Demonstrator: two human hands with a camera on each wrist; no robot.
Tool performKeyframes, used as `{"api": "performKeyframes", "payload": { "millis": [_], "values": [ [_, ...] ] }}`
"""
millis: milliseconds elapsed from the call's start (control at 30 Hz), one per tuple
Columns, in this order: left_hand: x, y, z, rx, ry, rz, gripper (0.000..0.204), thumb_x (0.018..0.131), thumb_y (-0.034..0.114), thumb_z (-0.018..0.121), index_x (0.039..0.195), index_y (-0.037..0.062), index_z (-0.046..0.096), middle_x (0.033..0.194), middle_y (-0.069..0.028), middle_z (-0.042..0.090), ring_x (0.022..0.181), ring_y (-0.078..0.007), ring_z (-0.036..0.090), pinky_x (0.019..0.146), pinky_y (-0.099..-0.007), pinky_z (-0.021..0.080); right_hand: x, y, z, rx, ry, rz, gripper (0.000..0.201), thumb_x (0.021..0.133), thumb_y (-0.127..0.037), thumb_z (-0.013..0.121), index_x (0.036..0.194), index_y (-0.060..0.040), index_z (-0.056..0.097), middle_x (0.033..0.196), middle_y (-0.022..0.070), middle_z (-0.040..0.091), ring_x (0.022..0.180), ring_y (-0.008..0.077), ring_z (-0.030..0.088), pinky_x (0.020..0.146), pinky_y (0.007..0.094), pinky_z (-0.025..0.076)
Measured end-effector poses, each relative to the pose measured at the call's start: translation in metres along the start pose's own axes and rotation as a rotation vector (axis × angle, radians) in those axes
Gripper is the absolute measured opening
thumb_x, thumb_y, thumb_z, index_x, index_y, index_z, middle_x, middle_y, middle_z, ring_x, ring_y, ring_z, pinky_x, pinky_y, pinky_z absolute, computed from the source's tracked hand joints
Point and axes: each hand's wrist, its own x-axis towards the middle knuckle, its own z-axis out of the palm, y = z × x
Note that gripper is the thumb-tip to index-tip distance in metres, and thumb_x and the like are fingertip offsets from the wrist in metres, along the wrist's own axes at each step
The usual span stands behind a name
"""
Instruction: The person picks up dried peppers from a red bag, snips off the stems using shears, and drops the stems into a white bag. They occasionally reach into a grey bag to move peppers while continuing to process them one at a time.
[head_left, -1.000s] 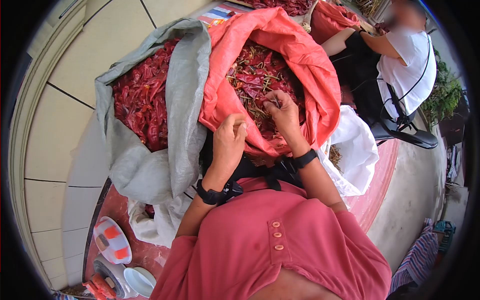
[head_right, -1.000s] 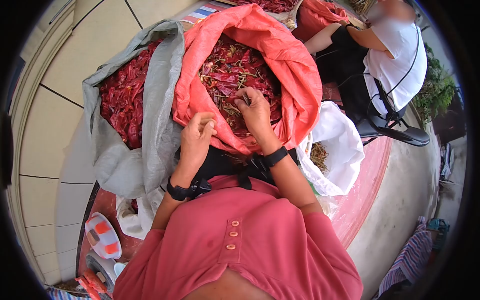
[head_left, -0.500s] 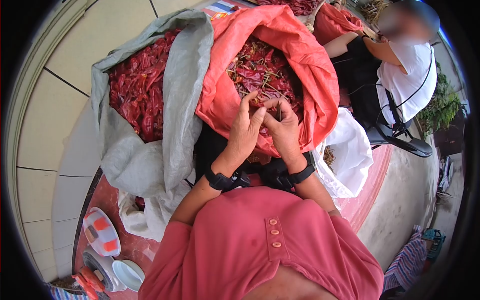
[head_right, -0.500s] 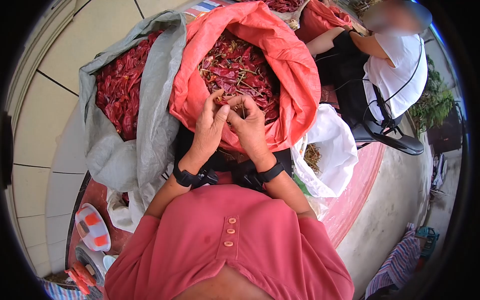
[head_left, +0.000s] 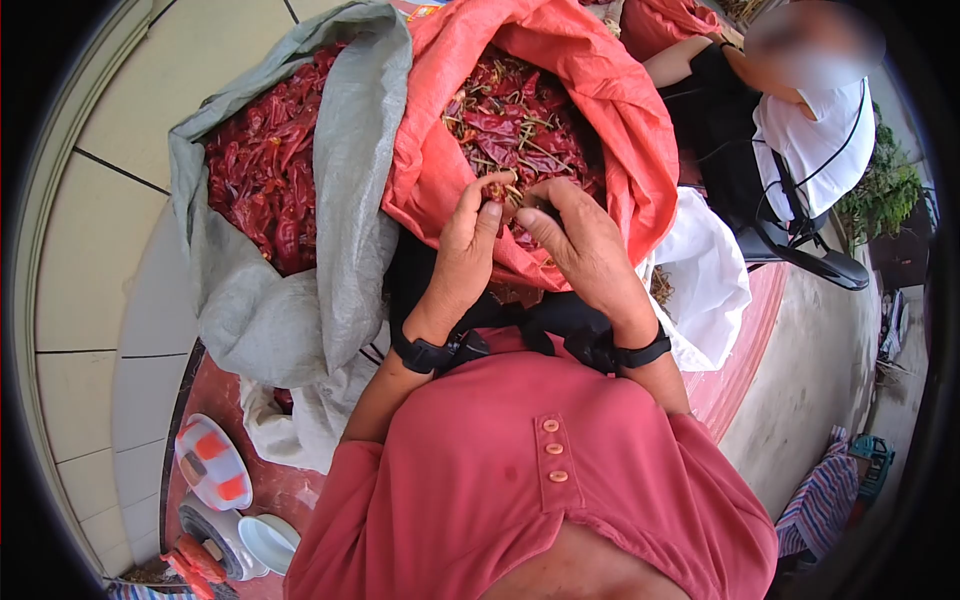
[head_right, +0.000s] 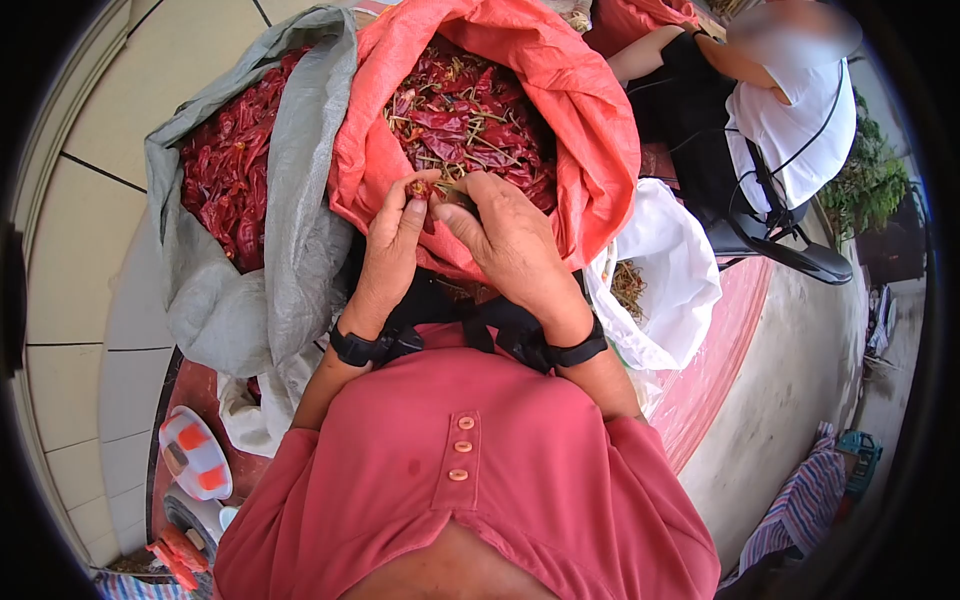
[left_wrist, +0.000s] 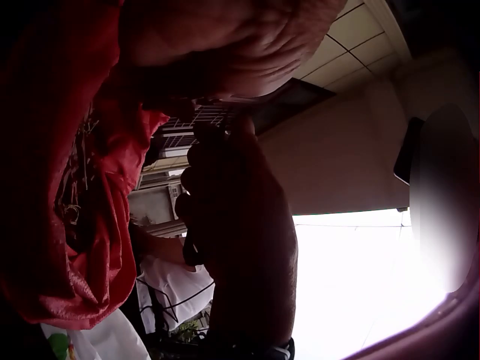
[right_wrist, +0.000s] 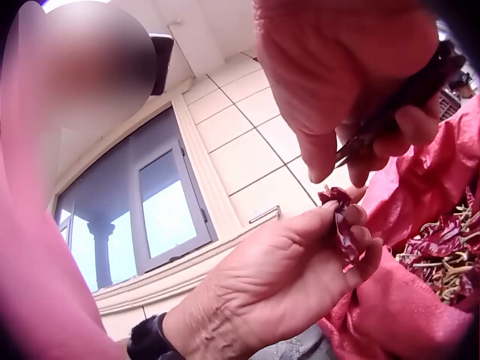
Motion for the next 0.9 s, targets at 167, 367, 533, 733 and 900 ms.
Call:
{"api": "performKeyframes", "payload": {
  "millis": [167,367,533,733,900],
  "values": [
    [-0.002,-0.002,-0.008,0.046,-0.031,0.01,0.023,0.102,0.013,0.043,0.116,0.0007,0.056,0.096,-0.0119,0.064,0.088,-0.0192,0.062,0.078,-0.0305,0.048,0.001,-0.008,0.002,-0.02,-0.028,0.123,0.027,0.088,-0.029,0.065,0.102,-0.0056,0.063,0.09,0.0143,0.064,0.083,0.0334,0.064,0.07,0.041,0.049],
    [-0.001,-0.003,-0.009,0.246,-0.011,0.1,0.019,0.099,0.008,0.046,0.113,-0.0003,0.056,0.097,-0.0151,0.063,0.088,-0.0256,0.064,0.077,-0.0331,0.049,0.002,-0.008,0.003,-0.1,-0.034,0.078,0.026,0.087,-0.028,0.066,0.1,-0.0059,0.065,0.091,0.0132,0.065,0.081,0.0337,0.064,0.068,0.041,0.05],
    [0.001,-0.011,-0.008,0.293,-0.025,0.247,0.019,0.095,0.004,0.049,0.113,0.0003,0.055,0.099,-0.0185,0.06,0.093,-0.0342,0.059,0.082,-0.0391,0.047,0.0,-0.006,0.004,-0.138,-0.016,0.046,0.024,0.085,-0.026,0.067,0.097,-0.0054,0.065,0.09,0.0131,0.065,0.08,0.0337,0.064,0.066,0.0414,0.05],
    [0.0,-0.014,-0.005,0.422,-0.07,0.285,0.021,0.094,0.003,0.047,0.114,-0.001,0.052,0.101,-0.0214,0.056,0.098,-0.0393,0.054,0.086,-0.045,0.044,-0.003,-0.003,0.008,-0.176,0.002,0.065,0.021,0.084,-0.023,0.067,0.095,-0.0047,0.065,0.088,0.0131,0.065,0.079,0.0321,0.064,0.066,0.0397,0.049],
    [-0.001,-0.025,-0.002,0.421,-0.067,0.293,0.019,0.094,0.004,0.047,0.112,-0.0033,0.05,0.1,-0.022,0.055,0.096,-0.0401,0.053,0.084,-0.0457,0.044,-0.004,0.024,0.021,0.308,-0.018,0.183,0.019,0.089,-0.022,0.066,0.094,-0.0034,0.064,0.075,0.0067,0.061,0.07,0.019,0.06,0.062,0.0323,0.046]
  ]
}}
